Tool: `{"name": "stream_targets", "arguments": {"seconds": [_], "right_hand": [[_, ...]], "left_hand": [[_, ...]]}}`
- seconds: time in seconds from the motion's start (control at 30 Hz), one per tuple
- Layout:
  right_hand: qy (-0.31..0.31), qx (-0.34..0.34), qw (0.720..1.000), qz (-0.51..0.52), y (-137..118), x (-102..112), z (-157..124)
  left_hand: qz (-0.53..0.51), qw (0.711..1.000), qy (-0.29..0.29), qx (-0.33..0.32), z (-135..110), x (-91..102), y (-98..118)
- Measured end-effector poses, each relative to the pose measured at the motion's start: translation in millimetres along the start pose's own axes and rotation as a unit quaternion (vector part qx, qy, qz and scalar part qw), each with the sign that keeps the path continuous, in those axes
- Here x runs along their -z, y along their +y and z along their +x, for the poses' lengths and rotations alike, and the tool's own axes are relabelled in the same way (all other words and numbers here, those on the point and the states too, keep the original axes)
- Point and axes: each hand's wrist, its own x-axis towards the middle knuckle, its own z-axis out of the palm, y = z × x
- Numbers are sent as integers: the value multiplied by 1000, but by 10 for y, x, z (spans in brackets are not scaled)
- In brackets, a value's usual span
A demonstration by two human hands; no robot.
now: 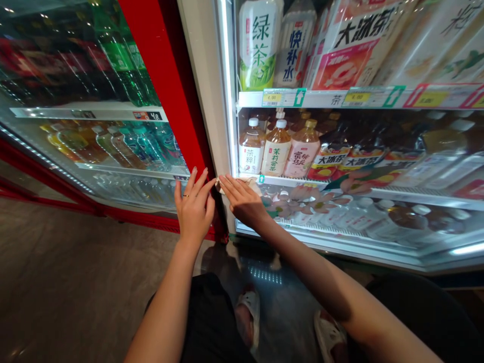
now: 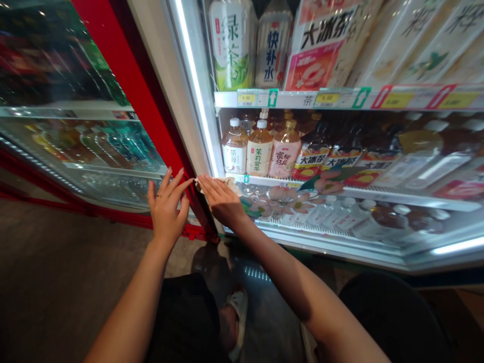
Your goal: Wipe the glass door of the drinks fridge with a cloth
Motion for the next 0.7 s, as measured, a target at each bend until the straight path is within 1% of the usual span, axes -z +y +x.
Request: {"name": "stream_targets", "arguments": {"seconds": [0.13,0.2,0.33,0.47,0.63,0.7], "right_hand": [[-42,22,999,1,-23,-42,-36],[-47,21,999,0,-32,-33,-13],[-38,7,999,-2,-35,-29,-33],[-49,25,998,-12,-4,-42,-123],[-14,-19,1000,-3,-55,1,-80],[-11,-16,1000,11,-74,-8,-55]], "left_hand": [[-12,1000,-4,5,2,-1,-1],[-14,1000,-3,6,3,-5,4],[-9,1000,-6,3,4,-15,5],[-3,1000,2,-6,-1,-11,4],[-14,1000,-6,0,3,4,20],[-12,1000,-8,1,8,-3,20]]}}
